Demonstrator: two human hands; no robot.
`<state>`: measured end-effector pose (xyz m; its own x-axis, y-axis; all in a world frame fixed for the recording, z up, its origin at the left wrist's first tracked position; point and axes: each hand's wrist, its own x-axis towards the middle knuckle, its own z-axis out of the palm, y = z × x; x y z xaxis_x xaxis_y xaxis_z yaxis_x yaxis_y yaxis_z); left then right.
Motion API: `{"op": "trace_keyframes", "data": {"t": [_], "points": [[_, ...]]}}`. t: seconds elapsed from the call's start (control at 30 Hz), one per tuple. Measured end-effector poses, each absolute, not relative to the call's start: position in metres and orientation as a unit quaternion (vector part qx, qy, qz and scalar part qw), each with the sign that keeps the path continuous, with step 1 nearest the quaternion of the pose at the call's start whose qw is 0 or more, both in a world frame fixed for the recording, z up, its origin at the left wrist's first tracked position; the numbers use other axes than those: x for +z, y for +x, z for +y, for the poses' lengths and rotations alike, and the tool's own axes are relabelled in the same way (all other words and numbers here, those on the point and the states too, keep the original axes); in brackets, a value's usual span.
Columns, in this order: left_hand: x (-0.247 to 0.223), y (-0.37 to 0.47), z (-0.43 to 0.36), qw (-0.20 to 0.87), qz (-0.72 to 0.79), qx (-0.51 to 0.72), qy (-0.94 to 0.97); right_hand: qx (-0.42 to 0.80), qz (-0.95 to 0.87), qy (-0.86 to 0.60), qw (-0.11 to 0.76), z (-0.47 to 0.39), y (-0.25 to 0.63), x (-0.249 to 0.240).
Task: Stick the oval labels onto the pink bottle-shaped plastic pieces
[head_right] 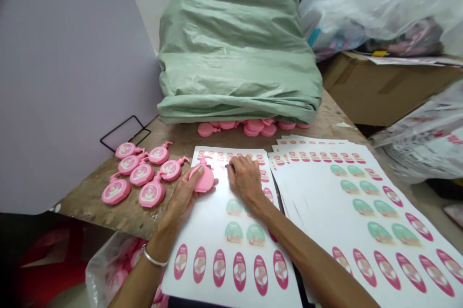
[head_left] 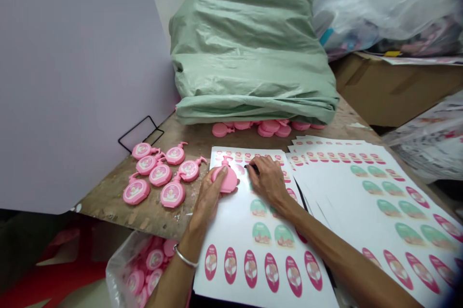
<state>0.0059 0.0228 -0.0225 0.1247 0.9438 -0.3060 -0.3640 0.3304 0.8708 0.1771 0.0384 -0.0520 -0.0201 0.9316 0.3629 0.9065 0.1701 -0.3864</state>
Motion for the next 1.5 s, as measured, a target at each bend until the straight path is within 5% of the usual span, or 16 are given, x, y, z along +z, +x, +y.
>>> {"op": "trace_keyframes", "data": {"t": [0.8,1.03,1.17,1.5], "points": [[-0.027,0.004,0.024,0.692,0.44,0.484,0.304,0.0,-0.725,-0.583,0.366,0.039,0.174,-0.055],[-0.023,0.003,0.021,0.686,0.431,0.513,0.283,0.233,-0.582,-0.599,0.499,0.039,0.187,-0.029],[-0.008,0.004,0.014,0.688,0.423,0.532,0.254,0.329,-0.574,-0.563,0.496,0.027,0.185,-0.004],[0.007,0.005,-0.008,0.706,0.409,0.524,0.243,0.316,-0.662,-0.507,0.453,-0.006,0.158,0.009]]}}
